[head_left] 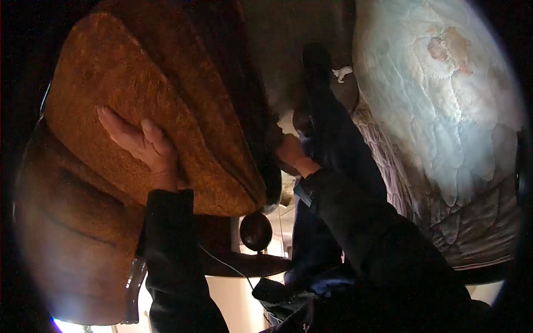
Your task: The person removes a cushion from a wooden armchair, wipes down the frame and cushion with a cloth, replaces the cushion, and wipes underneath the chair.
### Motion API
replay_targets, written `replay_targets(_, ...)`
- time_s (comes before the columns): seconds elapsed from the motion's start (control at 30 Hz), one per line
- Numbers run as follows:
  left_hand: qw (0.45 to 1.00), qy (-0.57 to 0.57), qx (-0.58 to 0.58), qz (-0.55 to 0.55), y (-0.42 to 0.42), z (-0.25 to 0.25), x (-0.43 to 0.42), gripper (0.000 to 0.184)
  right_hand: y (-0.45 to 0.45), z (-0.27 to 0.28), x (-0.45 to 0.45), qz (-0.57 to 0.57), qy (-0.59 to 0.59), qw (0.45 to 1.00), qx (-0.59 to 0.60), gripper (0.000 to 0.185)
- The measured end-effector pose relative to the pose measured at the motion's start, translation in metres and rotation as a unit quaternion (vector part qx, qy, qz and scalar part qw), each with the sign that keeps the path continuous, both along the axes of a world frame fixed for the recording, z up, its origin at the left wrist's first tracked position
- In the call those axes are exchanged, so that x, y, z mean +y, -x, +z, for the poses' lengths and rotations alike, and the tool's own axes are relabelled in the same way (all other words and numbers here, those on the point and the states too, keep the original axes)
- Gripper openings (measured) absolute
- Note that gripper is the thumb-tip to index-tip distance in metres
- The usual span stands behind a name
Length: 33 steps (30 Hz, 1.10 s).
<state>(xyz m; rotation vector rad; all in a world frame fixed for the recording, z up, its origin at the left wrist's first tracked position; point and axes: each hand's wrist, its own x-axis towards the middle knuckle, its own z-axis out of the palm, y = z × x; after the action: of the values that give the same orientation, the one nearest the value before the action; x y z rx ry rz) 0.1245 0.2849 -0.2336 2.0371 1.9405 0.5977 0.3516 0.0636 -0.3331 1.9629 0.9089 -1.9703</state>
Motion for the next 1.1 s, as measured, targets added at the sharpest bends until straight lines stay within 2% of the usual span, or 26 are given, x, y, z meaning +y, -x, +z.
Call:
replay_targets(0.07,1.0,0.003,-0.025,0.011,-0.001,-0.001,-0.004,0.078,0.0,-0.016,0.008,-0.11,-0.228,0.967,-0.025,0.021)
replay_targets(0.17,0.998,-0.04,-0.045,0.001,0.004,-0.003,-0.007,0.073,-0.01,-0.019,0.101,-0.131,-0.414,0.9,-0.032,0.017)
replay_targets(0.2,0.997,-0.056,-0.041,-0.021,0.004,-0.005,-0.002,0.071,-0.016,0.007,0.151,-0.188,-0.329,0.924,-0.04,0.022)
replay_targets(0.27,0.995,-0.078,-0.038,-0.043,0.007,-0.007,0.0,0.069,-0.013,-0.001,0.202,-0.248,-0.36,0.899,-0.034,0.028)
replay_targets(0.37,0.996,-0.083,-0.009,-0.021,0.008,-0.01,-0.004,0.067,0.009,-0.034,0.193,-0.199,-0.397,0.894,-0.058,0.03)
replay_targets(0.4,0.996,-0.081,-0.034,-0.02,0.007,-0.01,-0.004,0.068,0.013,-0.039,0.175,-0.202,-0.394,0.895,-0.058,0.03)
replay_targets(0.47,0.995,-0.083,-0.056,-0.021,0.008,-0.011,-0.003,0.068,0.023,-0.048,0.129,-0.155,-0.511,0.837,-0.12,0.032)
replay_targets(0.53,0.997,-0.06,-0.056,-0.006,0.009,-0.012,-0.004,0.068,0.025,-0.029,0.072,-0.155,-0.44,0.877,-0.114,0.035)
replay_targets(0.6,0.995,-0.049,-0.083,-0.007,0.008,-0.013,-0.007,0.068,0.025,-0.018,0.016,-0.118,-0.315,0.936,-0.108,0.034)
replay_targets(0.67,0.993,-0.037,-0.112,-0.013,0.006,-0.013,-0.005,0.068,0.013,0.007,-0.01,-0.104,-0.208,0.971,-0.051,0.031)
replay_targets(0.7,0.993,-0.044,-0.105,-0.017,0.005,-0.013,-0.004,0.068,0.009,0.0,-0.018,-0.104,-0.21,0.971,-0.051,0.031)
replay_targets(0.77,0.993,-0.054,-0.1,-0.019,0.004,-0.011,-0.004,0.069,0.007,-0.018,-0.036,-0.009,-0.128,0.991,-0.025,0.028)
replay_targets(0.8,0.995,-0.034,-0.088,-0.015,0.006,-0.008,-0.004,0.069,0.008,-0.032,-0.032,-0.009,-0.132,0.991,-0.025,0.028)
replay_targets(0.83,0.997,-0.016,-0.076,-0.011,0.007,-0.008,-0.001,0.07,0.008,-0.05,-0.017,-0.069,-0.305,0.95,-0.014,0.025)
replay_targets(0.9,0.993,-0.012,-0.113,-0.015,0.005,-0.008,-0.001,0.071,0.01,-0.046,0.044,-0.23,-0.365,0.902,0.015,0.022)
replay_targets(0.93,0.988,-0.003,-0.154,-0.017,0.003,-0.009,-0.005,0.071,0.006,-0.027,0.097,-0.329,-0.258,0.908,0.029,0.021)
replay_targets(0.97,0.988,0.005,-0.155,-0.021,0.003,-0.009,-0.008,0.071,0.003,-0.056,0.123,-0.126,-0.406,0.904,-0.053,0.021)
replay_targets(1.03,0.991,-0.016,-0.136,-0.012,0.003,-0.009,-0.006,0.072,-0.019,0.02,0.205,-0.295,-0.276,0.913,0.062,0.029)
replay_targets(1.07,0.991,-0.016,-0.136,-0.011,0.005,-0.01,-0.006,0.072,-0.029,0.068,0.228,-0.351,-0.123,0.923,0.103,0.033)
replay_targets(1.1,0.993,-0.013,-0.115,-0.009,0.01,-0.01,-0.009,0.071,-0.019,0.058,0.221,-0.351,-0.119,0.923,0.103,0.033)
